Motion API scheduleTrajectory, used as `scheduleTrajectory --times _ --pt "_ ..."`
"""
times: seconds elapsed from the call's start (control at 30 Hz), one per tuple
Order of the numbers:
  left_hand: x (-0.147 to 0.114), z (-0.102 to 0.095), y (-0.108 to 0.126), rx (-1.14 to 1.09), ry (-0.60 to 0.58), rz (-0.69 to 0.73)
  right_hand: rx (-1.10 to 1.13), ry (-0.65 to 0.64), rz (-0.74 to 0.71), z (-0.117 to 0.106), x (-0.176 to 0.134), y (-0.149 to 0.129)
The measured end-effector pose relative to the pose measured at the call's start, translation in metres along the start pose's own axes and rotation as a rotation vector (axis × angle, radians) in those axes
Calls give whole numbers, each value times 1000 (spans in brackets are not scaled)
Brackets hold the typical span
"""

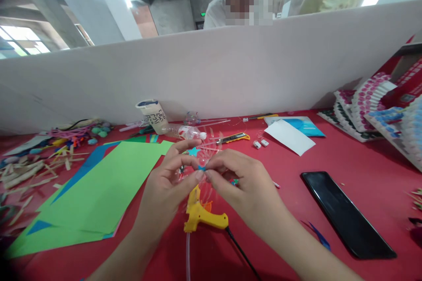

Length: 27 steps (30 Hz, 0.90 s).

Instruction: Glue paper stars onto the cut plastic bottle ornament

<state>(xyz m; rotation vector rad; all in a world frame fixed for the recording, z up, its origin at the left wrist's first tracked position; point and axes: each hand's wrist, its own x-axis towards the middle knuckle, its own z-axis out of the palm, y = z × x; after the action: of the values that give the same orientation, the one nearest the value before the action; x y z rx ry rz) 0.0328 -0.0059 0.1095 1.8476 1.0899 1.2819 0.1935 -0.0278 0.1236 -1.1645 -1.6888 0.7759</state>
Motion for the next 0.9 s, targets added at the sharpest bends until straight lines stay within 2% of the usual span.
scheduleTrajectory --times 0.27,0.43,0.53,0.67,0.73,0.77,0.83,0.9 --pt "0 1 -4 -31 -47 -26 -75 -3 13 0 0 1" --pt "2 1 -5 37 -78 -28 -81 -22 19 2 1 4" --pt "8 0 -15 70 -54 -13 -62 36 5 1 4 11" --pt "22 1 -47 129 -23 -63 -8 197 57 -1 17 37" --pt "27 4 -65 176 -53 -103 -56 151 146 3 25 56" --pt "28 5 -72 190 -72 -115 -94 72 187 6 28 66" --pt "29 10 -81 225 -99 -137 -129 -27 193 16 31 84" --pt "28 14 -86 244 -136 -162 -149 -38 175 28 32 101"
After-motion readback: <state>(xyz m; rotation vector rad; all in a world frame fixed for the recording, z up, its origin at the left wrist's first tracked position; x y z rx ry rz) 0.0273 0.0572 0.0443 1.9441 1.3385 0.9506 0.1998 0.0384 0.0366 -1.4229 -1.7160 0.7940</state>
